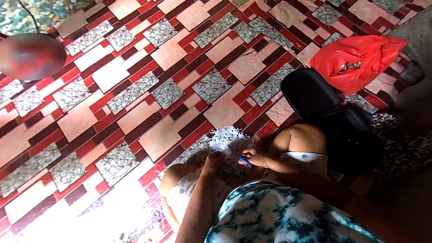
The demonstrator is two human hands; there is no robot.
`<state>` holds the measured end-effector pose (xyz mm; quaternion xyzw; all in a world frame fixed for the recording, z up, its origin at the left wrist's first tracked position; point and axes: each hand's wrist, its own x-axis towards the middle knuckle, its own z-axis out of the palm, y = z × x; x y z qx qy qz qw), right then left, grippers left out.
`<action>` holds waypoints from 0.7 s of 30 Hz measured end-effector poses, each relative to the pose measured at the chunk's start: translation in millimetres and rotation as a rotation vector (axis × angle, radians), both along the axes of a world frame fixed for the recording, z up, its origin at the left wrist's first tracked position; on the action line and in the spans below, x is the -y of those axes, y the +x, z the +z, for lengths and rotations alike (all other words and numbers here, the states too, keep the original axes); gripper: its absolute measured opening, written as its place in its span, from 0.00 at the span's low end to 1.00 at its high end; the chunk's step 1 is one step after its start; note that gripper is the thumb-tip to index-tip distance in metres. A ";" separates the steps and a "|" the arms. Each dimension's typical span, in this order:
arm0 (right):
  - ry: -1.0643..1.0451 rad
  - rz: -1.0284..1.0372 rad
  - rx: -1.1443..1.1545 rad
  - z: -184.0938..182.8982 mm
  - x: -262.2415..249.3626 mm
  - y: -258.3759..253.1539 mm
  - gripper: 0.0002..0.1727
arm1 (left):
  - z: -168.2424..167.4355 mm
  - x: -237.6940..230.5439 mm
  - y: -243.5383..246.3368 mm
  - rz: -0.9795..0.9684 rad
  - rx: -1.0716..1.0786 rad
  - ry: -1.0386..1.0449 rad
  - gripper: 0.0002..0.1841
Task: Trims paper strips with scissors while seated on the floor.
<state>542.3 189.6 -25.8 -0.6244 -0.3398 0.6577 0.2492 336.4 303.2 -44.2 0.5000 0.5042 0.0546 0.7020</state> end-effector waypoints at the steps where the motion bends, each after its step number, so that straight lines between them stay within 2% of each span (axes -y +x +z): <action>1: 0.012 0.003 -0.001 -0.9 0.3 0.1 0.21 | 0.5 -0.2 -0.1 0.001 -0.001 -0.004 0.07; 6: 0.078 0.042 0.062 -0.1 0.3 1.8 0.18 | 2.6 -0.3 0.5 0.018 -0.002 -0.016 0.06; 9: 0.037 -0.021 0.029 -1.1 -0.4 1.0 0.18 | 3.2 -0.2 0.9 0.032 -0.006 -0.019 0.07; 13: -0.056 -0.007 -0.003 2.5 -1.5 -0.1 0.21 | 3.5 0.6 1.7 0.073 -0.005 -0.034 0.06; 16: -0.039 0.045 0.016 3.7 -1.2 -0.1 0.24 | 1.6 0.9 1.4 0.074 0.014 -0.036 0.06; 21: -0.018 0.032 0.006 2.6 -1.2 -0.5 0.24 | -1.3 0.7 0.8 0.046 0.034 -0.029 0.06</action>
